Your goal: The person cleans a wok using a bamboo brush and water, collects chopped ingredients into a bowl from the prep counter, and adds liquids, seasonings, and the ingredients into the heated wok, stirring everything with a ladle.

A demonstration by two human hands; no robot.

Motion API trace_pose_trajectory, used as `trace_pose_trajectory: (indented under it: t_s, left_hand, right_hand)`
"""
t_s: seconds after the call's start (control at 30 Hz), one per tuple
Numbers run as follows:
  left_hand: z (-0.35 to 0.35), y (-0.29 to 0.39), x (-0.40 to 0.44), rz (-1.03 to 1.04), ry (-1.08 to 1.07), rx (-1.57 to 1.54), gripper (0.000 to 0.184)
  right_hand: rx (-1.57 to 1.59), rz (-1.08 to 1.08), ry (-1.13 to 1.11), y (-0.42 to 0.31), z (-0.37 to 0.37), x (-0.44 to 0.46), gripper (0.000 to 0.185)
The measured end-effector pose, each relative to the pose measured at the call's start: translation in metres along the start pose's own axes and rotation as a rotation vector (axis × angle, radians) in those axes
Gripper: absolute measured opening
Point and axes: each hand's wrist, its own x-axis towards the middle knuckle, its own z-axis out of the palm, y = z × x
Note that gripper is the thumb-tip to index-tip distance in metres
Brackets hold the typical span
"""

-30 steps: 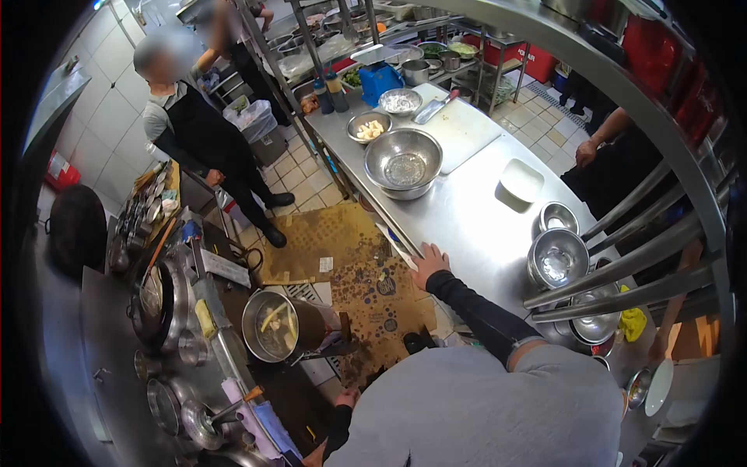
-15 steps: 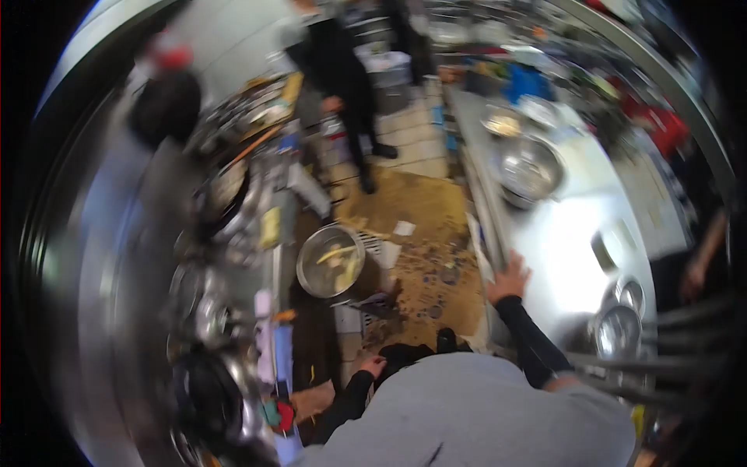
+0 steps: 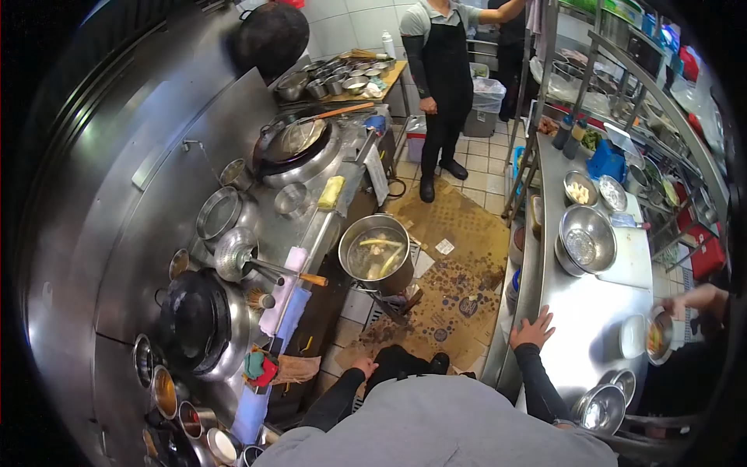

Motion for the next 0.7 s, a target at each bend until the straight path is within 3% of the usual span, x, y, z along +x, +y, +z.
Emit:
trace_pose_trajectory:
  t_s: [0.07, 0.17, 0.23, 0.27, 0.37, 0.4, 0.43, 0.5, 0.7]
  left_hand:
    - [0.016, -0.016, 0.008, 0.140, 0.237, -0.054, 0.028]
    - [0.015, -0.014, 0.007, 0.154, 0.179, -0.093, 0.026]
    - [0.024, -0.029, 0.032, 0.117, 0.167, -0.081, 0.027]
    - [0.022, -0.028, 0.035, 0.146, 0.165, -0.081, 0.027]
    - [0.009, -0.012, 0.030, 0.173, 0.101, 0.021, 0.028]
    - [0.006, -0.008, 0.031, 0.126, 0.106, 0.059, 0.028]
    - [0.005, -0.004, 0.033, 0.141, 0.090, 0.090, 0.028]
    - [0.005, -0.005, 0.039, 0.156, 0.073, 0.079, 0.028]
    - [-0.001, 0.021, 0.034, 0.178, 0.072, 0.174, 0.026]
  right_hand:
    - [-0.056, 0.021, -0.086, -0.004, -0.010, 0.002, 0.030]
    - [-0.033, 0.056, -0.123, 0.002, 0.000, 0.006, 0.033]
    - [0.006, 0.003, 0.030, 0.012, 0.020, 0.006, 0.028]
    - [0.044, 0.032, -0.049, 0.007, -0.001, 0.004, 0.028]
    - [0.005, 0.028, 0.044, 0.012, 0.017, 0.004, 0.028]
    - [0.009, 0.044, -0.103, 0.007, -0.006, 0.001, 0.031]
    - [0.055, 0.008, 0.099, 0.012, 0.013, 0.000, 0.028]
    - [0.079, 0.011, 0.131, 0.012, 0.010, 0.000, 0.024]
    - [0.030, 0.035, 0.053, 0.012, 0.001, 0.000, 0.020]
